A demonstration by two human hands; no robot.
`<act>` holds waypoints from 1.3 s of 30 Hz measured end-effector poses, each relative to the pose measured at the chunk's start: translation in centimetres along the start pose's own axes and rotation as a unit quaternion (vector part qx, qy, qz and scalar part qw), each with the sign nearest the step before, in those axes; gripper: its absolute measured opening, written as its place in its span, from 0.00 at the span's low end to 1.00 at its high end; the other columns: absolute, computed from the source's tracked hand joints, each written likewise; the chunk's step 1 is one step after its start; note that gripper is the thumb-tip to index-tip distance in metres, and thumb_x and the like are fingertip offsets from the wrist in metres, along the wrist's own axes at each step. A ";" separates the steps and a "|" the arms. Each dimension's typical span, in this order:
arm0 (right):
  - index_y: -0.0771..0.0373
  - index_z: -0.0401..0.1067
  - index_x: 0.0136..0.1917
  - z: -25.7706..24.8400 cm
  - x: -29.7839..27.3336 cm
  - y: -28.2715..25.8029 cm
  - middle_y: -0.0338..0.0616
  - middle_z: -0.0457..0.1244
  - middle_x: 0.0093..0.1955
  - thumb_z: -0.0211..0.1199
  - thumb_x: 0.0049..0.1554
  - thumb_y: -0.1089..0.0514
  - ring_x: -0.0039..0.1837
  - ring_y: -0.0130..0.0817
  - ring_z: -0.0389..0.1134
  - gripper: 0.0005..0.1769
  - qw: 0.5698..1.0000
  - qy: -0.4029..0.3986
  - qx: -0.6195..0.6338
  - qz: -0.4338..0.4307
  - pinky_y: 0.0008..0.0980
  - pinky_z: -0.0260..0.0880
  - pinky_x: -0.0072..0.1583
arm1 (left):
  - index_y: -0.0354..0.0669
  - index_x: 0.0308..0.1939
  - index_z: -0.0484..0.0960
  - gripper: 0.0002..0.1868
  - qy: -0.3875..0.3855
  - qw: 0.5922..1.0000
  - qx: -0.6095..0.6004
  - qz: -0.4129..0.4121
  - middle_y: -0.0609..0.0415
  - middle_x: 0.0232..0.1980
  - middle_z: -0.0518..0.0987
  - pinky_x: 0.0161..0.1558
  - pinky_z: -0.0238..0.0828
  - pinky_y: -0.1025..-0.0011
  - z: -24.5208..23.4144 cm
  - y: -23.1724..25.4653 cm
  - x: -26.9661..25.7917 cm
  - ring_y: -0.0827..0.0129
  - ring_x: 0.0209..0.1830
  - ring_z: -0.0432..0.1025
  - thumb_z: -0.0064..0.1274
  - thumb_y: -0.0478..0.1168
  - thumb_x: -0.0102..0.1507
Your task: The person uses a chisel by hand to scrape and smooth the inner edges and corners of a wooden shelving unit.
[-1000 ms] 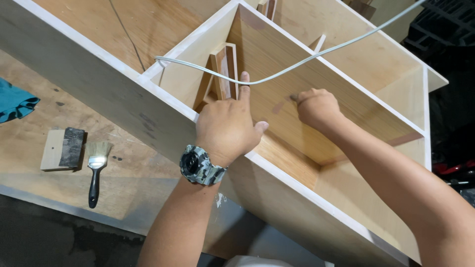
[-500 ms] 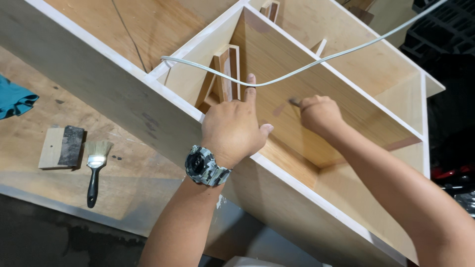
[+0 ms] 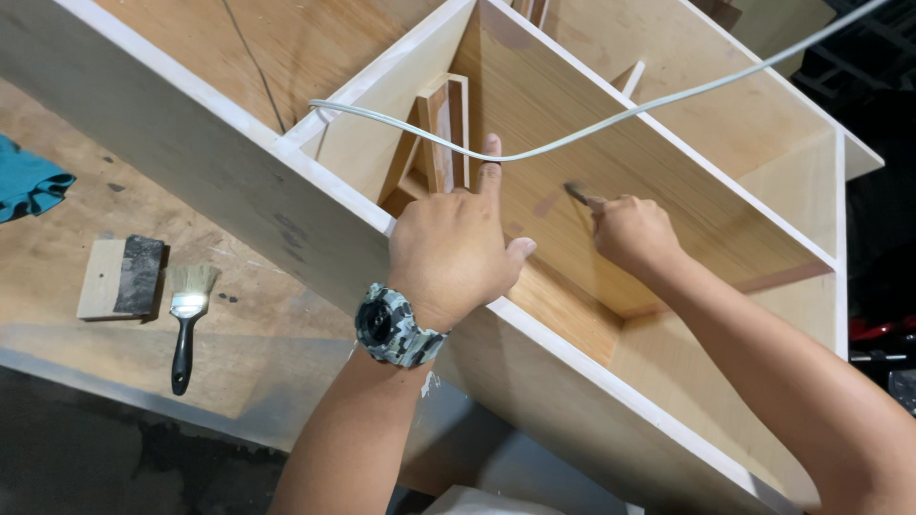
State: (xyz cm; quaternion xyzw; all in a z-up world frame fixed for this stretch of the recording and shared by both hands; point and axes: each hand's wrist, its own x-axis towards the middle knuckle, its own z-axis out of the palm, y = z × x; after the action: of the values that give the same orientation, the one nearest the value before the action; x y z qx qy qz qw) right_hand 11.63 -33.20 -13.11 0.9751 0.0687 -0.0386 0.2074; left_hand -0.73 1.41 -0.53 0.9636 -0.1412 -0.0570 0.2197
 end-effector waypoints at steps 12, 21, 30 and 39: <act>0.44 0.64 0.86 0.9 -2.7 0.0 0.61 0.70 0.50 0.42 0.69 0.51 0.48 0.71 0.74 0.33 0.996 -0.027 0.078 0.021 0.65 0.75 0.50 | 0.51 0.93 0.40 0.63 0.012 0.998 0.023 -0.049 0.45 0.49 0.87 0.42 0.79 0.45 1.4 0.3 1.2 0.41 0.42 0.82 0.57 0.70 0.66; 0.42 0.55 0.90 -1.1 -3.8 -1.5 0.64 0.66 0.55 0.36 0.71 0.52 0.53 0.73 0.72 0.35 0.985 -0.101 0.123 0.065 0.64 0.72 0.54 | 0.47 0.92 0.46 0.63 0.057 0.996 0.055 -0.033 0.45 0.45 0.88 0.37 0.78 0.44 2.4 0.0 1.3 0.41 0.38 0.83 0.57 0.72 0.64; 0.44 0.55 0.90 -1.2 -4.7 -1.3 0.63 0.67 0.53 0.37 0.69 0.56 0.51 0.73 0.72 0.37 0.984 -0.097 0.130 0.081 0.63 0.72 0.54 | 0.47 0.93 0.45 0.63 0.052 0.997 0.044 -0.036 0.45 0.48 0.88 0.42 0.78 0.45 2.4 0.1 1.3 0.42 0.42 0.83 0.57 0.71 0.64; 0.43 0.59 0.88 0.3 -4.2 -1.0 0.61 0.68 0.51 0.39 0.69 0.55 0.49 0.73 0.72 0.36 0.984 -0.070 0.141 0.087 0.65 0.71 0.52 | 0.45 0.92 0.48 0.63 0.075 0.995 0.062 -0.022 0.45 0.43 0.88 0.39 0.79 0.46 2.9 -0.1 1.3 0.43 0.38 0.83 0.57 0.71 0.63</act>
State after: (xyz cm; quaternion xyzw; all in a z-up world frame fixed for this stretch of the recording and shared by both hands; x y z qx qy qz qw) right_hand 7.34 -32.90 -13.33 0.9917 -0.0374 -0.0980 0.0743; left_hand 0.06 -0.02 -3.21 0.9798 -0.1060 0.0191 0.1683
